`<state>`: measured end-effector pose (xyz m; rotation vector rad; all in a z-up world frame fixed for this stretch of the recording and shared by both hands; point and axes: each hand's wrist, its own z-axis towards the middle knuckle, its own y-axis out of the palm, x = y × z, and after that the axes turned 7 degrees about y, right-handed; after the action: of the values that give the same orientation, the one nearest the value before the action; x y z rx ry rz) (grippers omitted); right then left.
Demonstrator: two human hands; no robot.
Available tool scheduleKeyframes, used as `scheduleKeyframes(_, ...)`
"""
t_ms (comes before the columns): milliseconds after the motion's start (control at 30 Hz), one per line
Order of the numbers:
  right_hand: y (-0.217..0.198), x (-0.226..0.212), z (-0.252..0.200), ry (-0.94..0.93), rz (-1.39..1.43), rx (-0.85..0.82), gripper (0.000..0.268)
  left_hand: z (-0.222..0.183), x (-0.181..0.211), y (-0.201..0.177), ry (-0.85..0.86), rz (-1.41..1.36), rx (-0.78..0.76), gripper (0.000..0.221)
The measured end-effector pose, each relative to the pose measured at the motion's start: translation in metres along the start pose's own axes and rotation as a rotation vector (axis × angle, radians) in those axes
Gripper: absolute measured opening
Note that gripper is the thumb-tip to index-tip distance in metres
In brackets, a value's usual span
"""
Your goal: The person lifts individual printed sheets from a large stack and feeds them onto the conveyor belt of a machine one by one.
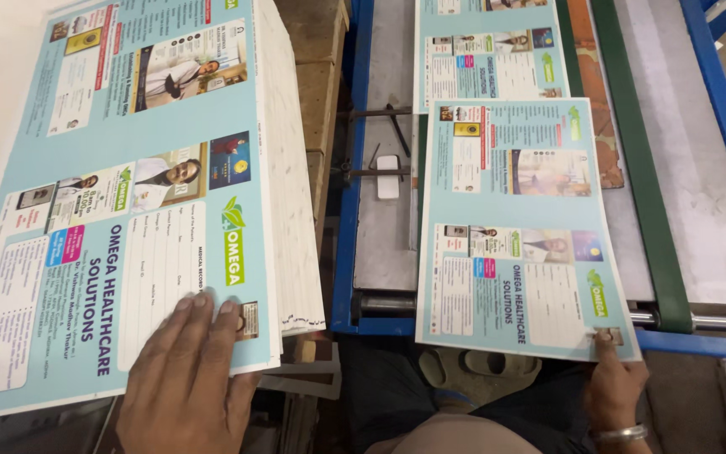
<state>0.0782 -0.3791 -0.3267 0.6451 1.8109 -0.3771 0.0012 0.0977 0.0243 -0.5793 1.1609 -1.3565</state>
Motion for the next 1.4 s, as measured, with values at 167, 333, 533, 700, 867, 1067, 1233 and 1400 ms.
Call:
scheduleKeyframes(167,0.001,0.000,-0.016,0.018,-0.100,-0.006,0.024,0.007,0.000,0.000,-0.037,-0.111,-0.016,0.050)
scheduleKeyframes(333,0.029,-0.012,-0.004,-0.126,-0.121,-0.068,0.025,0.014,-0.003,-0.002,-0.058,-0.113,-0.076,0.039)
scheduleKeyframes(533,0.061,-0.016,0.039,-0.136,-0.273,0.011,0.041,0.014,-0.007,-0.004,-0.072,-0.160,-0.002,0.036)
scheduleKeyframes(700,0.092,-0.031,0.059,0.101,0.002,-0.049,0.046,0.013,-0.009,-0.002,-0.058,-0.146,-0.029,0.040)
scheduleKeyframes(867,0.095,-0.054,0.050,0.227,0.138,-0.345,0.042,0.011,-0.004,0.003,-0.049,-0.113,0.038,0.042)
scheduleKeyframes(1067,0.084,-0.064,0.024,0.303,0.046,-0.337,0.045,0.003,-0.021,0.005,0.054,-0.188,0.049,0.051)
scheduleKeyframes(1233,0.099,-0.094,-0.012,0.313,0.051,-0.447,0.048,0.004,-0.046,-0.029,-0.144,-0.219,0.109,0.047)
scheduleKeyframes(1400,0.138,-0.151,-0.092,0.230,0.111,-0.940,0.057,0.039,0.001,-0.017,-0.102,-0.276,0.064,0.052)
